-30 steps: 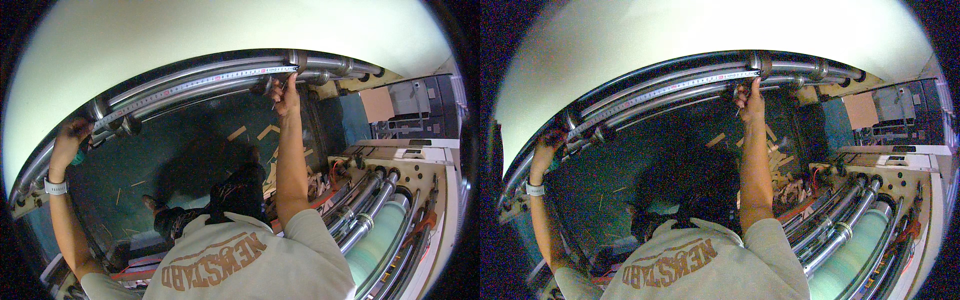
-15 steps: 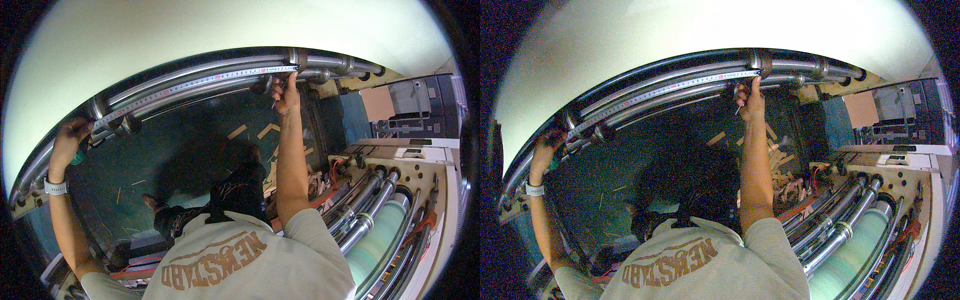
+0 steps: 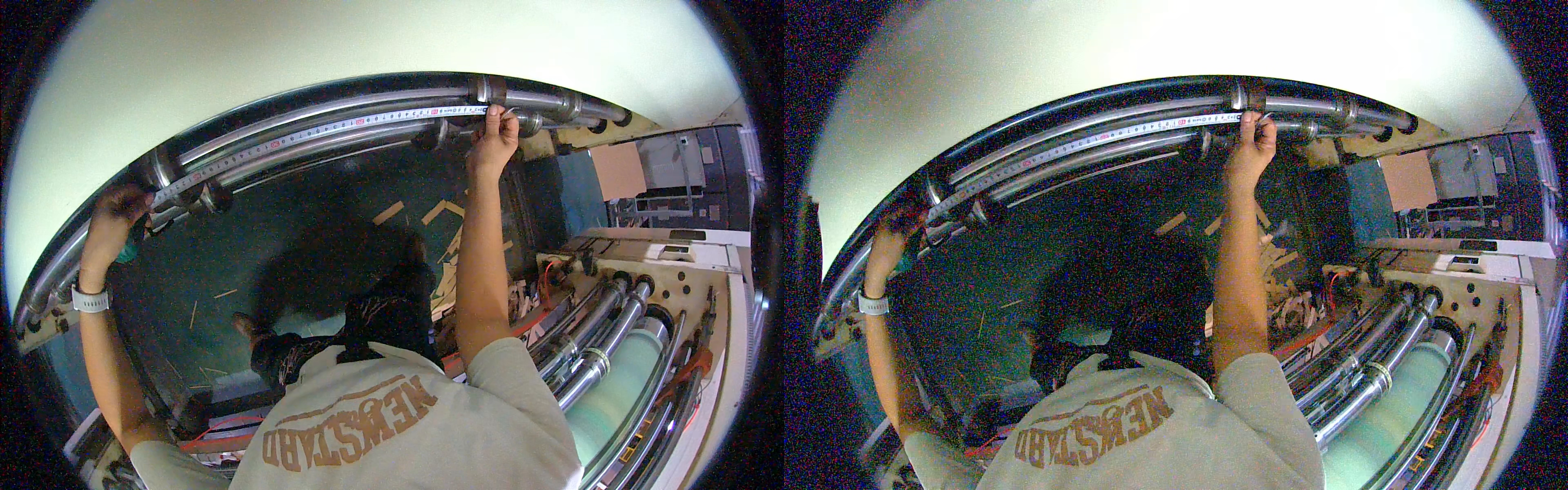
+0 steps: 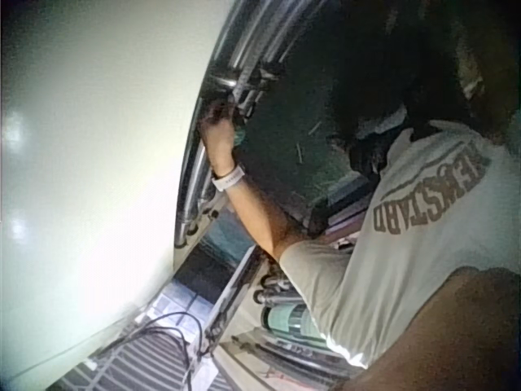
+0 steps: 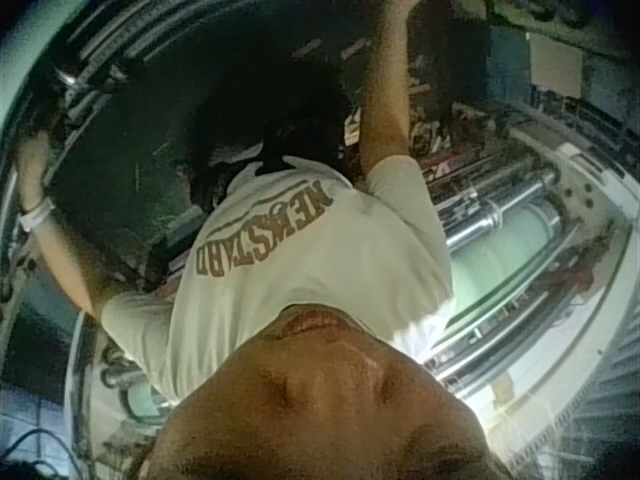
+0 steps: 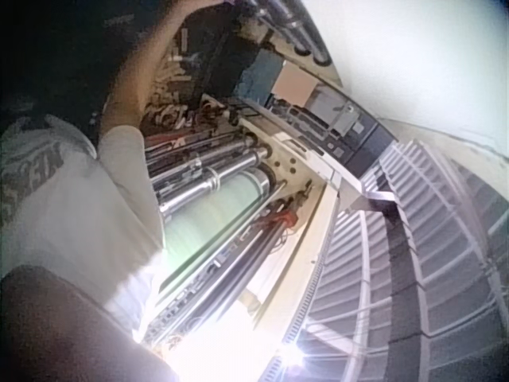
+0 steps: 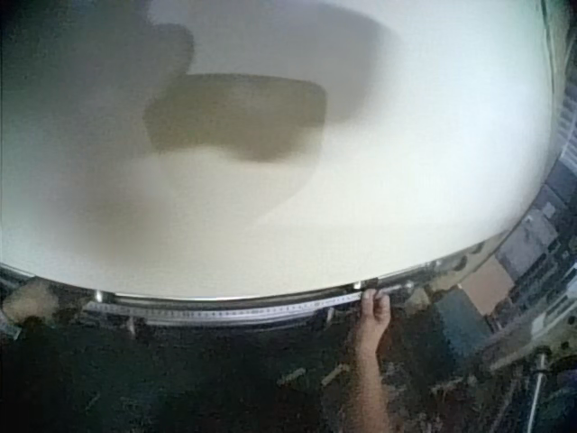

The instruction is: The person uses a tape measure to measure the length of a series of parallel metal pipes mounted overhead. They extend the tape measure along the pipes, hold it in place with one hand, and appear to mark or note measurements with the other hand. The camera angle is low, looking up at the pipes and the person's arms.

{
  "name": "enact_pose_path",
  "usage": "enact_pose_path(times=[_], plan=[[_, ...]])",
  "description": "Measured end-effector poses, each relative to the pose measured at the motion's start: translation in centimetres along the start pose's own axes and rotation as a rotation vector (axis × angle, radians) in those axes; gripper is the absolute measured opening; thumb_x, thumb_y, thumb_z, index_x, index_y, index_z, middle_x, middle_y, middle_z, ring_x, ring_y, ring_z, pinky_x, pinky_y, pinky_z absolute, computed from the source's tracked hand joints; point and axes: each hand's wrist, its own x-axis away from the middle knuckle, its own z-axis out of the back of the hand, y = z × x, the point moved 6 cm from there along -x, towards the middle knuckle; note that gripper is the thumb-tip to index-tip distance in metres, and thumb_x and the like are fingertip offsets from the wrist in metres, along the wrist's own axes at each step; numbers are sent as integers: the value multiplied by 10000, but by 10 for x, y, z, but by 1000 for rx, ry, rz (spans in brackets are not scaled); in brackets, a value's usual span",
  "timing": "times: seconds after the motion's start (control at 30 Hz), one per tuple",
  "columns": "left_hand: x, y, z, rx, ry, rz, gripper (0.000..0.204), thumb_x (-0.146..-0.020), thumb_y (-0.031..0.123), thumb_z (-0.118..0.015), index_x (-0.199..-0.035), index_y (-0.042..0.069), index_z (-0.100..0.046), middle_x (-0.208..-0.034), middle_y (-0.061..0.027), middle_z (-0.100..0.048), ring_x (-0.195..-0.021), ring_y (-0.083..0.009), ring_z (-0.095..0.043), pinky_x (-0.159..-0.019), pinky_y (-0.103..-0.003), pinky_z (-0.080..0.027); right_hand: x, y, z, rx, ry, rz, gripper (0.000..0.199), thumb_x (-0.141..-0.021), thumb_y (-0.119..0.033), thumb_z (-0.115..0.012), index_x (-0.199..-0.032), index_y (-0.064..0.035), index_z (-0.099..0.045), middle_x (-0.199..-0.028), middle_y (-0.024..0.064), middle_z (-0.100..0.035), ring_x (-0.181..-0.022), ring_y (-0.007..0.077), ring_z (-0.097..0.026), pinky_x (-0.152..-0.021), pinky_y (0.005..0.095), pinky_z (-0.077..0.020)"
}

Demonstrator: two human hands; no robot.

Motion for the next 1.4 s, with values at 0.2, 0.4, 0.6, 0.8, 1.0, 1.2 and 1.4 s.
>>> enact_pose_path(times=[0.2, 0.4, 0.6, 0.8, 1.0, 1.2, 1.4], plan=[[5, 1, 2, -65, 140, 3, 216, -789, 217, -590, -803, 2, -583, -699, -87, -559, -645, -151, -508, -614, -262, -401, 0, 2, -5, -158, 37, -82, 127, -817, -117, -560, -717, -102, -482, -654, -44, -474, -568, 54, -399, -531, 200, -335], [0, -2, 0, -75, 37, 16, 222, -790, 224, -586, -835, 6, -590, -716, -80, -569, -664, -146, -514, -634, -258, -404, -2, 5, -2, -171, 56, -124, 111, -807, -87, -568, -727, -92, -492, -686, -30, -494, -628, 67, -434, -606, 214, -381], [1, -1, 2, -53, 20, 52, 256, -798, 244, -566, -891, 6, -586, -799, -98, -594, -737, -167, -542, -695, -274, -417, -16, 17, -1, 34, 55, -56, 111, -801, -111, -575, -743, -88, -483, -728, -10, -501, -655, 103, -437, -616, 234, -382], [-3, -7, -4, 60, -99, 45, 321, -778, 330, -550, -909, 45, -617, -826, -137, -612, -731, -244, -575, -673, -338, -440, -7, 11, 13, -163, 13, -278, 151, -815, -177, -534, -832, -30, -504, -834, 94, -551, -756, 233, -522, -826, 373, -426], [-6, -7, -1, 37, -74, 30, 300, -792, 328, -547, -835, 39, -615, -755, -111, -609, -726, -205, -563, -695, -332, -434, -36, 15, 33, 141, -76, -85, 140, -824, -202, -559, -860, -87, -487, -857, 51, -556, -743, 175, -517, -682, 320, -450], [-7, -7, -11, 16, -49, 2, 289, -788, 319, -543, -803, 38, -606, -737, -138, -594, -689, -253, -555, -666, -357, -431, -14, 3, 6, 47, -107, -150, 128, -831, -215, -549, -842, -106, -483, -731, 6, -525, -649, 112, -482, -522, 247, -379], [-5, 2, -2, 0, -42, -22, 285, -792, 323, -540, -798, 47, -611, -691, -129, -591, -641, -247, -549, -634, -363, -429, -14, -1, 6, 15, -82, -125, 125, -834, -207, -545, -839, -98, -485, -740, 7, -523, -628, 117, -467, -514, 246, -375]])
